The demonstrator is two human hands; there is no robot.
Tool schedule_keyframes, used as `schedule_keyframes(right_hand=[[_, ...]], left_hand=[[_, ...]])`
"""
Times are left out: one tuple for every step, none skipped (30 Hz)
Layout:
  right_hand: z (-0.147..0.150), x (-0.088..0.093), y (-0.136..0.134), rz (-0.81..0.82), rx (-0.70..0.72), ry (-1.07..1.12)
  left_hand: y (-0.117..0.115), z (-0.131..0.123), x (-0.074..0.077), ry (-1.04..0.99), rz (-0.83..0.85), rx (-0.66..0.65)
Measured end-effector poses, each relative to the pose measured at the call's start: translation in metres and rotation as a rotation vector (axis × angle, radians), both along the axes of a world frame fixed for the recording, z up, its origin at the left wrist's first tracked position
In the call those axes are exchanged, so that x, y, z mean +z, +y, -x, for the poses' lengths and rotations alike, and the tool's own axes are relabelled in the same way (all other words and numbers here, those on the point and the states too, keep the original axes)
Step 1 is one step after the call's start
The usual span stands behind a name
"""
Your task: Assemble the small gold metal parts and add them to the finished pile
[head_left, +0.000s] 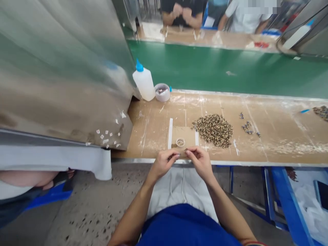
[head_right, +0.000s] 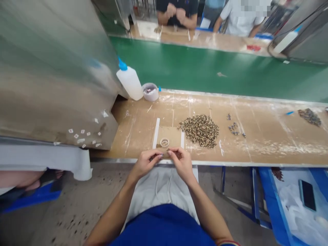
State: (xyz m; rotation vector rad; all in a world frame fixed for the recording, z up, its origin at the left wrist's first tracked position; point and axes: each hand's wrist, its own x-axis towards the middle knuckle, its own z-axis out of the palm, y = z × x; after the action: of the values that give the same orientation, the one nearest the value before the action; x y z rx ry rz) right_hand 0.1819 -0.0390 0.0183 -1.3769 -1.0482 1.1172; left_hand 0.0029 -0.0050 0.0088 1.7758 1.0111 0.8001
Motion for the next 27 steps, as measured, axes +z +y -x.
schedule_keyframes(right_hand=[[0.0, -0.001, -0.001, 0.013, -0.004, 0.01], [0.0, -0.003, -0.001, 0.026, -0.006, 0.021], [0.0, -0.005, -0.001, 0.038, -0.002, 0.032], [0.001, -0.006, -0.002, 0.049, 0.006, 0.042], [0.001, -0.008, -0.002, 0.06, 0.015, 0.052], [0.002, -0.009, -0.002, 0.068, 0.026, 0.062], [0.003, -0.01, -0.003, 0.076, 0.036, 0.07], [0.004, -0.011, -0.003, 0.084, 0.045, 0.076], [0.004, -0.011, -0.003, 0.09, 0.053, 0.081], [0.005, -0.011, -0.003, 0.095, 0.058, 0.084], [0.006, -0.011, -0.003, 0.1, 0.061, 0.086], [0.006, -0.011, -0.003, 0.102, 0.061, 0.085], [0.006, -0.01, -0.003, 0.101, 0.059, 0.081], [0.007, -0.01, -0.003, 0.099, 0.056, 0.075], [0.007, -0.01, -0.003, 0.098, 0.054, 0.066], [0.006, -0.01, -0.003, 0.098, 0.054, 0.056], [0.006, -0.011, -0.003, 0.099, 0.059, 0.047], [0.006, -0.012, -0.003, 0.101, 0.067, 0.041], [0.006, -0.012, -0.003, 0.105, 0.078, 0.035], [0.006, -0.013, -0.003, 0.108, 0.091, 0.031], [0.006, -0.014, -0.004, 0.111, 0.103, 0.026], [0.006, -0.014, -0.004, 0.114, 0.112, 0.021], [0.006, -0.015, -0.004, 0.116, 0.117, 0.015], [0.006, -0.015, -0.004, 0.119, 0.121, 0.011], [0.006, -0.015, -0.004, 0.121, 0.122, 0.009], [0.006, -0.014, -0.004, 0.123, 0.125, 0.01], [0.006, -0.014, -0.004, 0.124, 0.129, 0.013]], left_hand=[[0.0, -0.001, -0.001, -0.004, -0.001, -0.003], [-0.001, -0.001, -0.002, -0.007, 0.001, -0.003], [-0.001, -0.002, -0.002, -0.011, 0.002, -0.004], [-0.002, -0.002, -0.003, -0.015, 0.002, -0.006], [-0.002, -0.002, -0.003, -0.018, 0.001, -0.009], [-0.002, -0.002, -0.003, -0.021, -0.002, -0.013], [-0.002, -0.003, -0.002, -0.024, -0.005, -0.017], [-0.002, -0.003, -0.002, -0.027, -0.007, -0.02], [-0.002, -0.003, -0.001, -0.031, -0.006, -0.022], [-0.002, -0.003, -0.001, -0.034, -0.004, -0.022], [-0.002, -0.003, 0.0, -0.037, 0.0, -0.021], [-0.002, -0.003, 0.0, -0.04, 0.005, -0.02], [-0.002, -0.003, 0.0, -0.042, 0.01, -0.018], [-0.002, -0.003, 0.0, -0.043, 0.014, -0.014], [-0.002, -0.002, 0.0, -0.044, 0.017, -0.011], [-0.002, -0.002, 0.0, -0.045, 0.019, -0.01], [-0.002, -0.002, 0.0, -0.045, 0.021, -0.01], [-0.002, -0.002, 0.0, -0.043, 0.021, -0.011], [-0.001, -0.002, 0.0, -0.041, 0.019, -0.011], [-0.001, -0.002, 0.001, -0.041, 0.013, -0.01], [-0.001, -0.002, 0.001, -0.04, 0.005, -0.009], [-0.001, -0.002, 0.001, -0.038, -0.005, -0.008], [-0.001, -0.002, 0.001, -0.037, -0.015, -0.009], [-0.001, -0.002, 0.0, -0.036, -0.024, -0.011], [-0.001, -0.002, 0.0, -0.037, -0.033, -0.014], [-0.001, -0.002, -0.001, -0.039, -0.042, -0.016], [-0.002, -0.002, -0.002, -0.041, -0.051, -0.018]])
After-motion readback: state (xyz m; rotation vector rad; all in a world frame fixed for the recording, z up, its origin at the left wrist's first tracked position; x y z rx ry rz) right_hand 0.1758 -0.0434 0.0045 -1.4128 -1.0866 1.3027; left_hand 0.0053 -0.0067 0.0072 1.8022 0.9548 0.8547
